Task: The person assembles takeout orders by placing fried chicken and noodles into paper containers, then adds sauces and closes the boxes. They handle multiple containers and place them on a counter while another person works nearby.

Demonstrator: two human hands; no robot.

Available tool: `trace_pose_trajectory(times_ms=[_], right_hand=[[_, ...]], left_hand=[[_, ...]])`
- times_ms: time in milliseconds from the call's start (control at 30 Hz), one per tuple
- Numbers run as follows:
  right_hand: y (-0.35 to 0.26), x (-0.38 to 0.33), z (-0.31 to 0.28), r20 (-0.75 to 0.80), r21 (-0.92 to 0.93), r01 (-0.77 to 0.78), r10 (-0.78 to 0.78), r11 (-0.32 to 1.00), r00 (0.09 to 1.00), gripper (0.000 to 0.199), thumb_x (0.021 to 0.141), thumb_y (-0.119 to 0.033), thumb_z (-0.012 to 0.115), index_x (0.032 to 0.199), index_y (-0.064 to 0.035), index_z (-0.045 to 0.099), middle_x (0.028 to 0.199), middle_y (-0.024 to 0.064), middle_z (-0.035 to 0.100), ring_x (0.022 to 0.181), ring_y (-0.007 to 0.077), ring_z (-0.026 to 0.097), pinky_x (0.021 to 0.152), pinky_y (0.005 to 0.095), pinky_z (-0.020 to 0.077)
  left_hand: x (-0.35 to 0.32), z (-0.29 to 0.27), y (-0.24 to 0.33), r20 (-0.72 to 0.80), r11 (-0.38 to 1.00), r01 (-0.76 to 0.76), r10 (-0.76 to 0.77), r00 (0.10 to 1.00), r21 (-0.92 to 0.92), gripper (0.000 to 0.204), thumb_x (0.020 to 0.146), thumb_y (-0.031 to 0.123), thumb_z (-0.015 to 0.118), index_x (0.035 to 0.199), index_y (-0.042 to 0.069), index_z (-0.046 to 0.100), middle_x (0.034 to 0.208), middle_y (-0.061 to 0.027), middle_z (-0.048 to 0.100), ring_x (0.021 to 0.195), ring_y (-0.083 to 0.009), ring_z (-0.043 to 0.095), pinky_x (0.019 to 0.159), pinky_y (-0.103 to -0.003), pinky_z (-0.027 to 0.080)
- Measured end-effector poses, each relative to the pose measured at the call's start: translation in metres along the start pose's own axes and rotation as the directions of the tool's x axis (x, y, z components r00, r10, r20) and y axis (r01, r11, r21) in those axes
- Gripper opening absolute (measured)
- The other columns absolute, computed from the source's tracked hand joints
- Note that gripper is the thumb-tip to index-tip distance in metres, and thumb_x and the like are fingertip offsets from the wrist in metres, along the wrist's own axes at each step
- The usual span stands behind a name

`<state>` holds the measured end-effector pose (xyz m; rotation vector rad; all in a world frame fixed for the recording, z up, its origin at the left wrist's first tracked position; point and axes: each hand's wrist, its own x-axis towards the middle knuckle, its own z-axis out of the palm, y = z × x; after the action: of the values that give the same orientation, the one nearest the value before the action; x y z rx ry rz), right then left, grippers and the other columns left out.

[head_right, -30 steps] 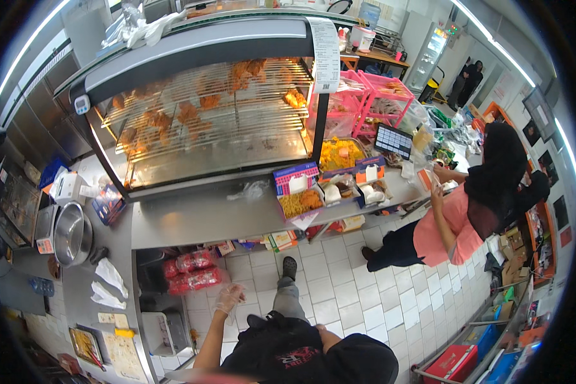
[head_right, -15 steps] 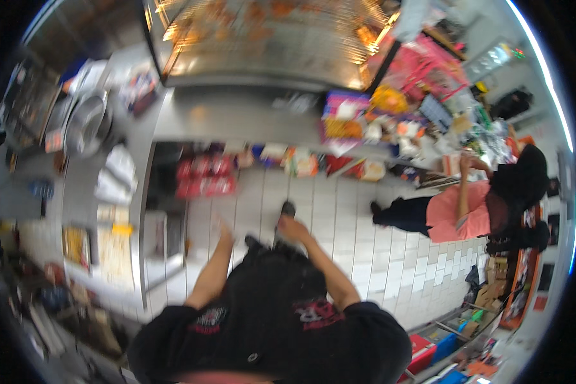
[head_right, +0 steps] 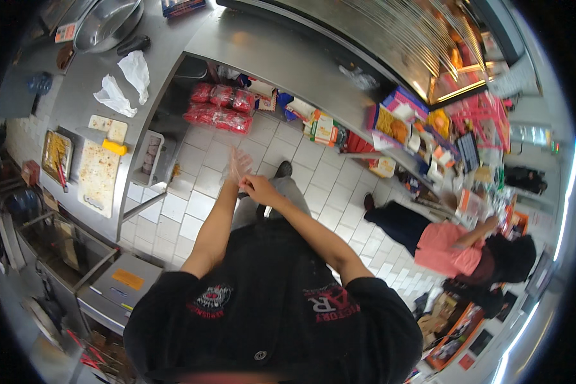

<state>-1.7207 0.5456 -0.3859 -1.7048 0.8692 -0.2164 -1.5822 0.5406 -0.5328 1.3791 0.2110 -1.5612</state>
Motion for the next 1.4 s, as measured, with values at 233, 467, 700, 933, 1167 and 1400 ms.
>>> trace_pose_trajectory(times_ms=[233, 467, 700, 933, 1167, 1400], right_hand=[[0.273, 0.137, -0.06, 0.006, -0.264, -0.228, 0.238, 0.937, 0.971, 0.02, 0.1, -0.023, 0.064, 0.108, -0.0057, 0.066, 0.091, 0.0102, 0.073, 0.081, 0.0246, 0.071, 0.073, 0.0378, 0.0552], [0.487, 0.376, -0.104, -0.478, -0.239, -0.448, 0.297, 0.862, 0.827, 0.062, 0.091, -0.045, 0.073, 0.129, 0.0021, 0.06, 0.098, 0.0201, 0.075, 0.081, 0.0291, 0.076, 0.077, 0.0402, 0.0599], [0.527, 0.484, -0.127, -0.493, -0.137, -0.54, 0.416, 0.83, 0.764, 0.045, 0.09, -0.032, 0.068, 0.105, 0.0105, 0.069, 0.078, 0.0185, 0.076, 0.062, 0.0259, 0.075, 0.07, 0.0358, 0.0628], [0.522, 0.385, -0.169, -0.536, -0.422, -0.294, 0.026, 0.858, 0.844, 0.023, 0.084, -0.015, 0.063, 0.083, 0.0077, 0.069, 0.076, 0.0265, 0.071, 0.071, 0.0391, 0.073, 0.074, 0.0453, 0.059], [0.528, 0.134, -0.248, -0.851, -0.226, -0.405, 0.023, 0.886, 0.525, 0.017, 0.091, -0.008, 0.062, 0.081, 0.006, 0.063, 0.064, 0.0221, 0.068, 0.05, 0.026, 0.07, 0.045, 0.0358, 0.0543], [0.595, 0.121, -0.277, -0.956, -0.274, -0.753, -0.084, 0.598, 0.281, 0.05, 0.099, -0.045, 0.062, 0.092, 0.0041, 0.07, 0.074, 0.0272, 0.071, 0.074, 0.0441, 0.073, 0.063, 0.0505, 0.0565]], left_hand=[[0.157, -0.024, -0.085, 0.128, 0.896, -0.05, -0.008, 0.992, 0.441, 0.061, 0.1, 0.061, 0.051, 0.131, 0.01, 0.06, 0.122, -0.0138, 0.071, 0.113, -0.0298, 0.067, 0.092, -0.045, 0.053], [0.44, -0.054, -0.185, 0.49, 0.19, -0.605, 0.428, 0.76, 0.773, 0.048, 0.1, 0.048, 0.058, 0.125, 0.007, 0.062, 0.118, -0.013, 0.071, 0.109, -0.0334, 0.066, 0.093, -0.042, 0.054], [0.555, -0.024, -0.187, 0.47, 0.615, -0.622, 0.417, 0.778, 0.484, 0.038, 0.101, 0.038, 0.061, 0.126, 0.009, 0.063, 0.12, -0.0094, 0.07, 0.102, -0.0225, 0.07, 0.084, -0.035, 0.058], [0.54, -0.015, -0.178, 0.444, 0.68, -0.472, 0.234, 0.865, 0.561, 0.046, 0.098, 0.033, 0.067, 0.133, 0.004, 0.059, 0.119, -0.0083, 0.071, 0.096, -0.0165, 0.071, 0.073, -0.031, 0.057], [0.583, 0.022, -0.169, 0.288, 0.85, -0.364, 0.264, 0.92, 0.381, 0.048, 0.099, 0.047, 0.063, 0.124, 0.006, 0.063, 0.096, -0.0066, 0.071, 0.08, -0.0166, 0.069, 0.066, -0.032, 0.053], [0.607, 0.034, -0.164, 0.238, 0.886, -0.395, 0.341, 0.91, 0.241, 0.04, 0.1, 0.044, 0.064, 0.116, 0.008, 0.064, 0.091, -0.0057, 0.07, 0.071, -0.0135, 0.066, 0.061, -0.031, 0.052]])
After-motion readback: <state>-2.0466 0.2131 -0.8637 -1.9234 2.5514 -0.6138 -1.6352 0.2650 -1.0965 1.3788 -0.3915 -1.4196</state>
